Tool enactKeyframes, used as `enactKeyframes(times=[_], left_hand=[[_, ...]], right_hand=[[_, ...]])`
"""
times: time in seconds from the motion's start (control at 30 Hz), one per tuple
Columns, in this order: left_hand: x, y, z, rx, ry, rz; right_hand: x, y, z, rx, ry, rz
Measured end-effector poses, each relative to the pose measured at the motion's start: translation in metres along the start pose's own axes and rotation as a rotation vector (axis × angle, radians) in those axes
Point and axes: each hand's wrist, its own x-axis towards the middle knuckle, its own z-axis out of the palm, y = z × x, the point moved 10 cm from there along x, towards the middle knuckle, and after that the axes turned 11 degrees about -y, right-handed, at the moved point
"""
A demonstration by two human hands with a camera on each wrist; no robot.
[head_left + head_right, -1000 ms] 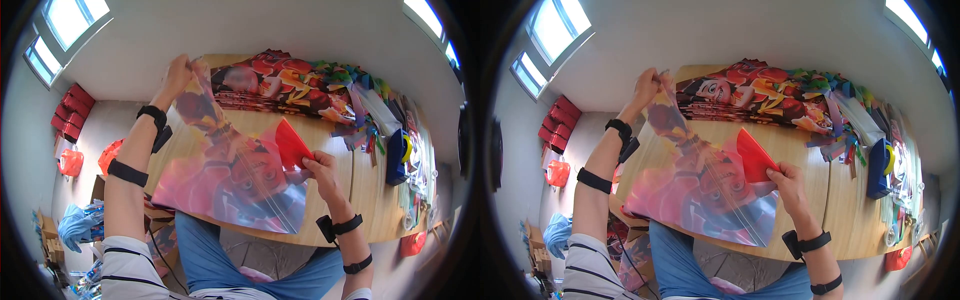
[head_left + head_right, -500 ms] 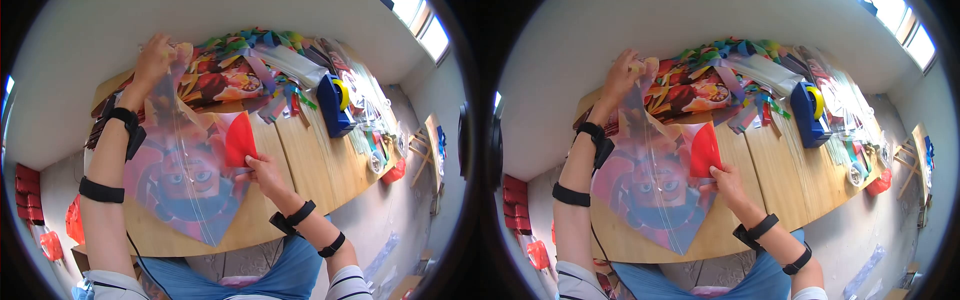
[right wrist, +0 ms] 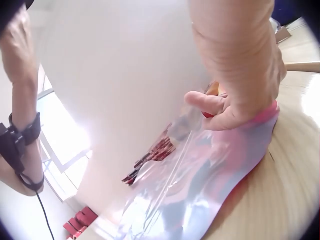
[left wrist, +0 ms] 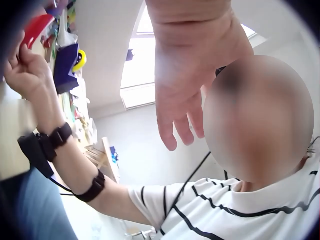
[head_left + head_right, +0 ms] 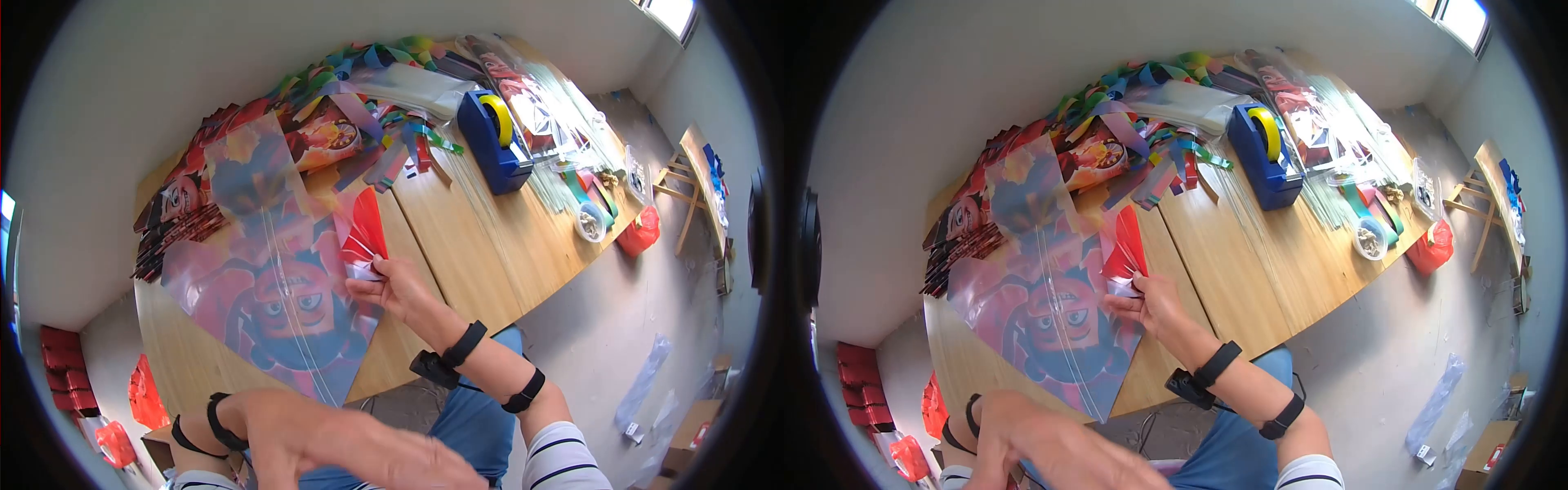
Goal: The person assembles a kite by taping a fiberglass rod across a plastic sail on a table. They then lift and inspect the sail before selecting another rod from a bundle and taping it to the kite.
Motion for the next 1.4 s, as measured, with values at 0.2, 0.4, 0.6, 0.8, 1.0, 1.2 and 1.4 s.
enactKeyframes(times=[0.2,0.4,0.6,0.8,1.0,1.2,1.4], left_hand=[[-0.019,-0.016,-0.023,0.157,0.213,-0.433],[-0.267,0.027,-0.075,1.361,1.353,-1.168],[-0.345,0.016,-0.031,1.531,1.359,-1.604],[-0.378,0.052,-0.023,1.495,1.286,-1.653],[-0.396,0.068,-0.022,1.526,1.195,-1.563],[-0.393,0.073,-0.024,1.495,1.149,-1.582],[-0.393,0.078,-0.022,1.547,1.193,-1.483]], right_hand=[[-0.037,-0.023,-0.023,-0.084,0.024,0.022],[-0.091,-0.153,-0.074,-1.139,0.432,-0.354],[-0.075,-0.211,-0.074,-1.846,0.88,-0.655],[-0.055,-0.218,-0.088,-1.89,0.89,-0.376],[-0.053,-0.242,-0.066,-1.863,0.924,-0.42],[-0.009,-0.261,-0.063,-1.875,0.99,-0.347],[0.002,-0.262,-0.067,-1.933,0.804,-0.286]])
